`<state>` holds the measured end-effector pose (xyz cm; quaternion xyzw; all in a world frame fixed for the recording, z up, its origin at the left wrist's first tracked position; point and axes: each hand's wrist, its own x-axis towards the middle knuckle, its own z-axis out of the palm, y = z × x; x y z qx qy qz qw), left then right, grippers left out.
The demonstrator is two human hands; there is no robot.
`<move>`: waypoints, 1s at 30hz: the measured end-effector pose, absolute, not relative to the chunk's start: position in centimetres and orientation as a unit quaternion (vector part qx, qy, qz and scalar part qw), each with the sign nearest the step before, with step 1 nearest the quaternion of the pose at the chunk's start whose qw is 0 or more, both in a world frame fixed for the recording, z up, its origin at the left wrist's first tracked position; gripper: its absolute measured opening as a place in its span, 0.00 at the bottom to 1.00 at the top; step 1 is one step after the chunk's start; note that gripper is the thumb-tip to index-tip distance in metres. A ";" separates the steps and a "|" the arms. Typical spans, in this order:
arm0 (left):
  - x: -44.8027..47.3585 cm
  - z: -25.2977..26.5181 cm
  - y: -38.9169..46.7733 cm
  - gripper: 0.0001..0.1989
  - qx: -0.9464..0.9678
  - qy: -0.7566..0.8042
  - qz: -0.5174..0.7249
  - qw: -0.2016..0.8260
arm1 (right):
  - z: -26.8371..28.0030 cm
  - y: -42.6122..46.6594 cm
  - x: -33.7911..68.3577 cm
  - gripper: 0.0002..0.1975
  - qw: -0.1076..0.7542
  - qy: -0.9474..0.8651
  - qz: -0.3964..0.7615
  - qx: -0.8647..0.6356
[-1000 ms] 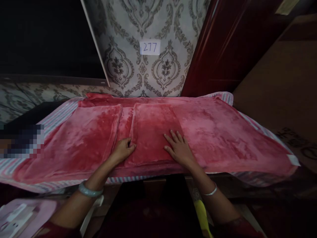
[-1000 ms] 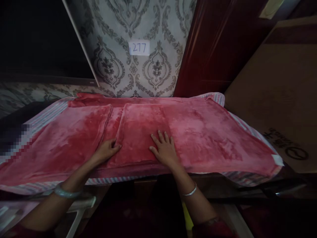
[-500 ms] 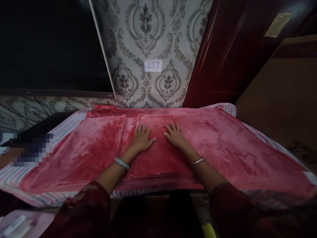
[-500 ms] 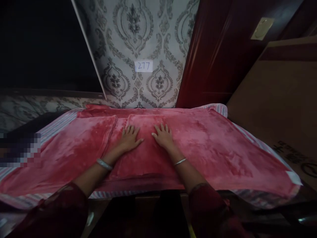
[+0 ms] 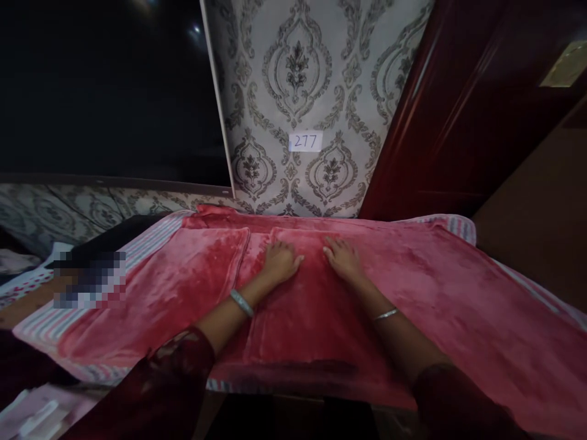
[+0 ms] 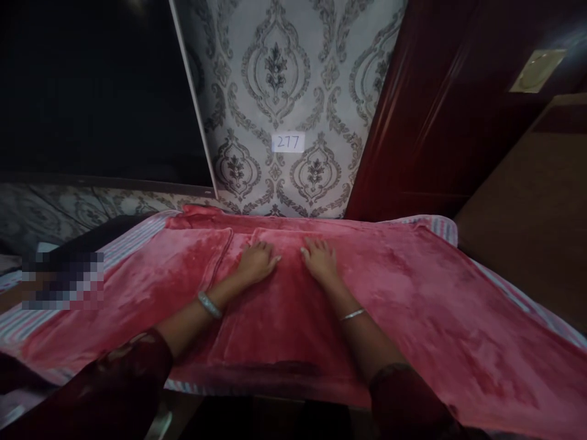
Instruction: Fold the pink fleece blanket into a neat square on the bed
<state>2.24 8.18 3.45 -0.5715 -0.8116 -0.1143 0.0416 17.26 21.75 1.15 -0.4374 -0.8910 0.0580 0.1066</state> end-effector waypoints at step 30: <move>-1.3 2.5 10.1 0.37 -0.548 -0.831 -0.075 -0.058 | 0.4 22.7 15.3 0.31 0.062 -0.891 0.079 -0.443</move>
